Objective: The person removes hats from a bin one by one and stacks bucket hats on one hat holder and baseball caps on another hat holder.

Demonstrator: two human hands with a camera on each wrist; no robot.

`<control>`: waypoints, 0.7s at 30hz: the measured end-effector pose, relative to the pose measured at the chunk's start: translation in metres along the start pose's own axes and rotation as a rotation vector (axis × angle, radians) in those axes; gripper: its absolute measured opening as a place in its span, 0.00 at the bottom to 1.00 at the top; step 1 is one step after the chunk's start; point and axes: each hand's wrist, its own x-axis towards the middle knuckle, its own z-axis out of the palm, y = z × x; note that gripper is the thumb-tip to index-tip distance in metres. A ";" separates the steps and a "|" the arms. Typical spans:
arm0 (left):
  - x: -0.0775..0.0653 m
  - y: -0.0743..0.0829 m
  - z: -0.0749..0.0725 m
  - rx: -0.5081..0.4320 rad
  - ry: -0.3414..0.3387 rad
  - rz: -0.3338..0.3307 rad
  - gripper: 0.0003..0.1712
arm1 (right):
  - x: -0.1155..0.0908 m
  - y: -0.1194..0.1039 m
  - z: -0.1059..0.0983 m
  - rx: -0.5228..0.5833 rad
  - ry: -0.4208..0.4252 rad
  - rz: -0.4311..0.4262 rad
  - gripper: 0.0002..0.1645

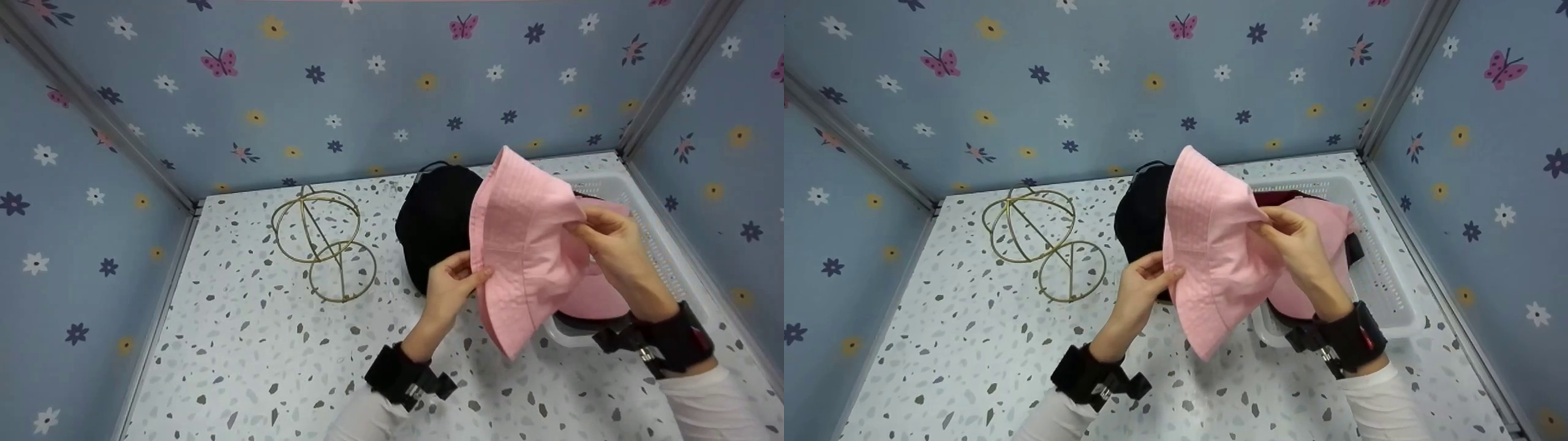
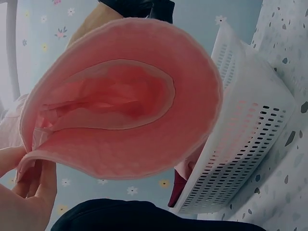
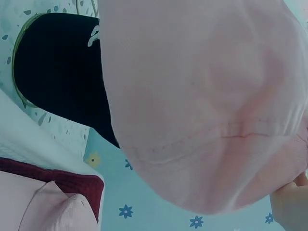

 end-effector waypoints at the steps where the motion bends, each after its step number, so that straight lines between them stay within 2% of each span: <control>1: 0.000 0.000 -0.001 -0.008 0.004 0.001 0.16 | 0.000 0.000 0.001 -0.010 0.000 0.004 0.17; 10: -0.007 0.010 -0.012 -0.081 0.014 -0.018 0.16 | 0.001 0.005 0.010 -0.054 0.010 0.044 0.15; 14: -0.008 0.010 -0.018 -0.093 -0.007 0.038 0.15 | 0.001 0.004 0.015 -0.134 0.006 0.045 0.13; 15: 0.002 -0.016 -0.025 -0.094 -0.017 0.072 0.14 | 0.001 0.003 0.016 -0.160 0.004 0.045 0.13; 18: 0.000 -0.014 -0.030 -0.097 -0.030 0.085 0.14 | -0.001 0.003 0.021 -0.222 -0.007 0.051 0.14; 21: -0.004 -0.008 -0.033 -0.095 -0.006 0.054 0.13 | -0.003 0.002 0.027 -0.239 -0.006 0.046 0.17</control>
